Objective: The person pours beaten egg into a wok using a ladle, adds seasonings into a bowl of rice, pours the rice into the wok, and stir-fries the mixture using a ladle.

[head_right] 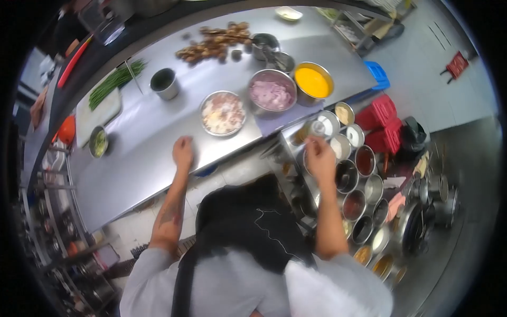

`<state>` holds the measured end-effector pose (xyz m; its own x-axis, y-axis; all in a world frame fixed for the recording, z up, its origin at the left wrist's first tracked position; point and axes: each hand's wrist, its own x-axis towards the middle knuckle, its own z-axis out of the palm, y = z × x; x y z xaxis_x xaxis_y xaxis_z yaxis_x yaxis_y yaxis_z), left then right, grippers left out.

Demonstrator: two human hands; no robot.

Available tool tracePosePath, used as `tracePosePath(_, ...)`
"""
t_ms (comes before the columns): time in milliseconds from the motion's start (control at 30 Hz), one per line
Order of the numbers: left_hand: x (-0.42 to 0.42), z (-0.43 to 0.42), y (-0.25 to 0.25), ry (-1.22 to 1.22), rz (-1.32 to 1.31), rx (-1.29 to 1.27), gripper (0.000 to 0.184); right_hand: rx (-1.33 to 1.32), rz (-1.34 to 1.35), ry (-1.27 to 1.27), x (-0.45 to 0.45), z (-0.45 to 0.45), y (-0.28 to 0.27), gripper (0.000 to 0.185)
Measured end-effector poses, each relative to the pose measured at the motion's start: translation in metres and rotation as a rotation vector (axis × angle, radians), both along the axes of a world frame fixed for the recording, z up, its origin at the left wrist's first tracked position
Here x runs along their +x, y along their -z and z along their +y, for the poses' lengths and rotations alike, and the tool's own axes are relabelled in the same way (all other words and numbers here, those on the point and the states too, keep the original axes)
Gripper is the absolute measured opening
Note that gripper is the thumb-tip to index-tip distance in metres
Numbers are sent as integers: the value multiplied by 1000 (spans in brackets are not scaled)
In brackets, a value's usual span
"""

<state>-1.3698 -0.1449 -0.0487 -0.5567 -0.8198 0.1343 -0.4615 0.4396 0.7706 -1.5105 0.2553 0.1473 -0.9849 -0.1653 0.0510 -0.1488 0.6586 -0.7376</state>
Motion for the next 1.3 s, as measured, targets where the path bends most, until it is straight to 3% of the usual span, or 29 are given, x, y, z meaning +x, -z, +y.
tracePosePath(33, -16, -14, -21, 117, -69, 158, 29, -11, -43, -96, 4, -17, 5, 32)
tracePosePath(100, -52, -37, -27, 261, 66, 256, 30, -4, -79, -229, 11, -49, 14, 33)
tracePosePath(167, -85, -40, -50, 248, 182, 86, 31, -7, -108, -357, 11, -71, 24, 34)
tracePosePath(267, -131, -55, -59, 261, 115, -89, 31, -68, -306, -460, 0, -102, 67, 37)
tracePosePath(333, -143, -57, -67, 433, -16, 162, 32, -83, -426, -516, -8, -119, 89, 42)
tracePosePath(400, -141, -57, -69, 469, -46, 188, 32, -185, -570, -480, -14, -135, 96, 42)
tracePosePath(467, -128, -53, -70, 524, -95, 219, 32, -577, -793, -269, -17, -148, 91, 37)
tracePosePath(533, -100, -37, -72, 407, 62, 488, 33, -615, -800, -284, -33, -159, 103, 37)
tracePosePath(600, -64, -24, -76, 262, 27, 708, 28, -636, -820, -302, -42, -165, 112, 37)
tracePosePath(733, 9, 1, -80, 12, 165, 843, 12, -403, -769, -505, -52, -200, 116, 37)
tracePosePath(767, 27, 5, -79, -105, 229, 944, 9, -326, -582, -595, -46, -212, 103, 37)
tracePosePath(800, 44, 8, -78, -149, 240, 937, 9, -254, -388, -687, -39, -225, 97, 38)
tracePosePath(867, 72, 11, -77, -237, 362, 991, 10, -246, -317, -800, -21, -252, 104, 39)
tracePosePath(933, 93, 13, -83, -326, 396, 977, 11, -74, -158, -1030, -1, -273, 97, 42)
tracePosePath(1067, 140, 6, -72, -452, 518, 996, 10, -34, -132, -1197, 19, -322, 95, 44)
tracePosePath(1100, 152, 6, -70, -451, 485, 975, 10, -132, -289, -1175, 25, -333, 93, 45)
tracePosePath(1133, 164, 5, -69, -447, 452, 959, 10, -130, -267, -1207, 35, -343, 90, 45)
tracePosePath(1200, 188, 1, -74, -452, 508, 930, 8, -57, -530, -1072, 57, -365, 95, 46)
tracePosePath(1300, 235, -3, -78, -503, 547, 986, 11, 39, -164, -1223, 93, -399, 133, 37)
